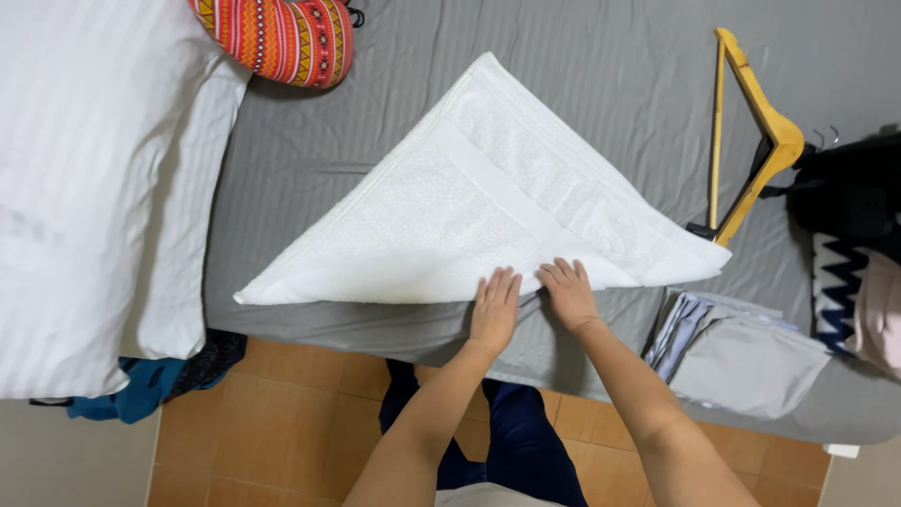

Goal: The person folds a white towel into a decorative swan shape and places it on a bed, then uses a wooden hanger to organize another towel and places it on a rack.

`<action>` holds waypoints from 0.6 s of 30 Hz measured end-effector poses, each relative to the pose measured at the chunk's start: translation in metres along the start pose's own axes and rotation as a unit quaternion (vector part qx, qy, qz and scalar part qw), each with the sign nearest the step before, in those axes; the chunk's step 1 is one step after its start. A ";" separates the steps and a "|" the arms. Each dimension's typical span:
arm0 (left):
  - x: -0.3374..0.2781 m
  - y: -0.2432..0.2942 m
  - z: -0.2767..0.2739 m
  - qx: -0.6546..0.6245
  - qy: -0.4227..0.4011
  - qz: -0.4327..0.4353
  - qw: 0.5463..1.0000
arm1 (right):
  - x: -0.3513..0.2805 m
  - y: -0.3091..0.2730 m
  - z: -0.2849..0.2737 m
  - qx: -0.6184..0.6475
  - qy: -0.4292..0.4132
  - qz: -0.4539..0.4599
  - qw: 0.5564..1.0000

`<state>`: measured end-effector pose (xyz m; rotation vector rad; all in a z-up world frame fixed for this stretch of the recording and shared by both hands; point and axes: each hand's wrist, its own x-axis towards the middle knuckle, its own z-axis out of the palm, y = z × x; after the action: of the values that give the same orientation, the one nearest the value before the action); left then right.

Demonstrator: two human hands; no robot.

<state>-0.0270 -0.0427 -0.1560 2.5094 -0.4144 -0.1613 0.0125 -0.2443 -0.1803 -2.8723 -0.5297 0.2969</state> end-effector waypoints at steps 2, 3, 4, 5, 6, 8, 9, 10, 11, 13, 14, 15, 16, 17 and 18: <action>0.015 0.000 0.002 0.008 -0.007 -0.019 1.000 | 0.020 0.015 -0.008 0.026 -0.021 -0.005 0.999; 0.023 -0.006 0.008 0.033 0.012 -0.038 0.999 | 0.032 0.023 -0.013 0.072 -0.054 -0.004 0.996; 0.028 -0.013 0.014 0.057 0.030 -0.058 0.996 | 0.043 0.029 -0.017 0.118 -0.087 -0.004 0.989; 0.037 -0.028 0.029 0.055 0.029 -0.059 0.996 | 0.046 0.030 -0.026 0.117 -0.090 -0.003 0.989; 0.044 -0.046 0.042 0.027 0.021 -0.074 0.997 | 0.050 0.028 -0.033 0.142 -0.089 0.004 0.986; 0.066 -0.052 0.023 -0.001 0.012 -0.089 0.996 | 0.048 0.017 -0.061 0.168 -0.088 0.012 0.982; 0.082 -0.042 -0.010 -0.018 -0.068 -0.125 0.990 | 0.043 0.007 -0.082 0.177 -0.027 0.026 0.983; 0.101 -0.032 -0.042 -0.035 -0.145 -0.158 0.976 | 0.040 -0.002 -0.104 0.184 0.036 0.039 0.981; 0.108 -0.035 -0.047 -0.033 -0.144 -0.157 0.976 | 0.022 -0.001 -0.096 0.185 0.038 0.038 0.981; 0.128 -0.041 -0.057 -0.063 -0.241 -0.243 0.937 | -0.009 0.002 -0.082 0.232 0.139 0.082 0.959; 0.133 -0.048 -0.053 -0.063 -0.242 -0.242 0.937 | -0.020 0.003 -0.083 0.231 0.139 0.082 0.960; 0.138 -0.056 -0.048 -0.084 -0.245 -0.248 0.933 | -0.031 0.004 -0.083 0.263 0.124 0.112 0.950; 0.146 -0.065 -0.044 -0.104 -0.247 -0.253 0.929 | -0.040 0.006 -0.083 0.294 0.111 0.140 0.939; 0.152 -0.076 -0.034 -0.104 -0.246 -0.252 0.930 | -0.039 0.021 -0.074 0.293 0.112 0.140 0.939; 0.156 -0.088 -0.024 -0.093 -0.271 -0.228 0.931 | -0.039 0.034 -0.065 0.286 0.151 0.124 0.938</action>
<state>0.1481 -0.0124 -0.1898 2.3014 -0.0105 -1.0395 0.0027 -0.3006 -0.1203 -2.3421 -0.0092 0.0291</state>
